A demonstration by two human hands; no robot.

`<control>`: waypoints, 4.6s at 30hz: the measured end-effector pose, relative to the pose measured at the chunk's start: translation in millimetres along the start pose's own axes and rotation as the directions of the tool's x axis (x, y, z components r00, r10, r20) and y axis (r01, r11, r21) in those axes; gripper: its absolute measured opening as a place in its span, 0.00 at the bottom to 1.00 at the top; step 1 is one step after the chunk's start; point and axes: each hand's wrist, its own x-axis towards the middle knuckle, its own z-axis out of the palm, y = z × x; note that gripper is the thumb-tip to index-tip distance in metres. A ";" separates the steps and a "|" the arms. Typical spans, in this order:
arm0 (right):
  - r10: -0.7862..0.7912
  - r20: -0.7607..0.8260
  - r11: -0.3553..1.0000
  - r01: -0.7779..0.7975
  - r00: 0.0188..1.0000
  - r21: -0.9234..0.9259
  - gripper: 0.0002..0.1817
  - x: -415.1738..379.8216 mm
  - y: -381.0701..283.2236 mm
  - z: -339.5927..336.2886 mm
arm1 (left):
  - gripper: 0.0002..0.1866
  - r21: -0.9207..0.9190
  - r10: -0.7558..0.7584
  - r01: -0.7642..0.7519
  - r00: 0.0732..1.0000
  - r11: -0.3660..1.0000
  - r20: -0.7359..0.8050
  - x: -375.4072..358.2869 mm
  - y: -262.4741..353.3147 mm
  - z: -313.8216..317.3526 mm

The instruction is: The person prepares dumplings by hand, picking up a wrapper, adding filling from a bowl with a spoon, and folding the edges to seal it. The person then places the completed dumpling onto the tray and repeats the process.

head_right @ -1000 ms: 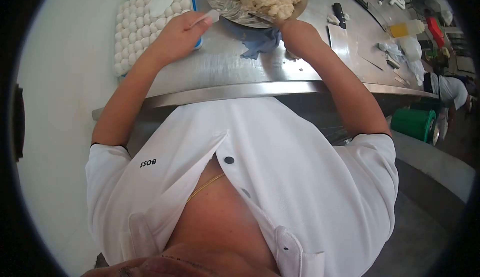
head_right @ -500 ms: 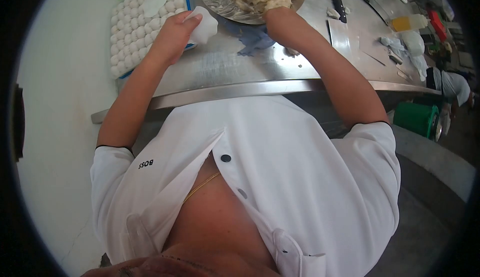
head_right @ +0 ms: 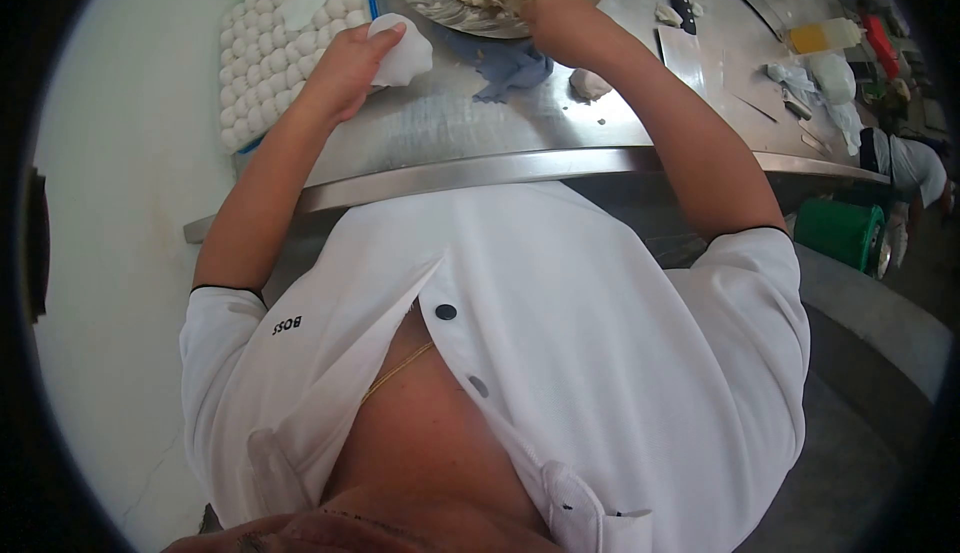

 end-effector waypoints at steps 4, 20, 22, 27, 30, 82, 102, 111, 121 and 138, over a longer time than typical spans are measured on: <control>0.094 0.067 0.940 -0.111 0.993 0.324 0.18 -16.0 -0.4 -7.6 | 0.19 -0.138 -0.090 0.088 0.996 0.987 -0.008 3.9 -0.7 1.0; 0.041 0.038 0.757 -0.056 0.998 0.651 0.19 -85.5 -32.7 -6.9 | 0.22 -0.628 -0.130 0.112 0.991 0.770 0.018 36.3 9.6 41.5; -0.022 -0.024 0.811 0.032 0.999 0.584 0.18 -90.8 -37.3 -2.9 | 0.23 -0.637 -0.134 0.105 0.991 0.764 0.003 30.8 13.9 38.8; -0.171 -0.200 0.892 0.238 0.965 0.384 0.17 -95.7 -36.2 -7.3 | 0.24 -0.642 -0.108 0.075 0.994 0.763 -0.013 26.2 24.6 26.1; -0.003 -0.045 0.790 0.030 0.999 0.612 0.18 -99.8 -35.2 -28.6 | 0.25 -0.637 -0.041 0.046 0.999 0.769 0.023 49.4 10.3 12.1; -0.125 -0.382 0.974 0.187 0.916 0.128 0.16 -1.0 -77.5 -8.3 | 0.23 -0.825 0.221 0.047 0.954 0.563 0.205 35.1 29.9 14.2; -0.030 -0.545 0.829 0.326 0.838 0.454 0.11 20.3 -73.8 5.9 | 0.19 -0.681 0.194 -0.030 0.967 0.732 0.165 23.2 25.1 18.8; 0.120 -0.293 0.524 0.190 0.949 0.830 0.11 25.2 -68.2 2.9 | 0.21 -0.630 0.250 -0.030 0.932 0.776 0.263 26.3 23.0 12.3; 0.037 -0.377 0.587 0.285 0.926 0.758 0.12 19.2 -70.7 -1.7 | 0.20 -0.312 0.308 -0.259 0.944 0.914 0.119 16.3 30.4 18.4; 0.010 -0.467 0.625 0.360 0.884 0.693 0.10 21.2 -65.5 1.5 | 0.15 -0.301 0.240 -0.176 0.952 0.937 0.190 20.9 27.9 14.2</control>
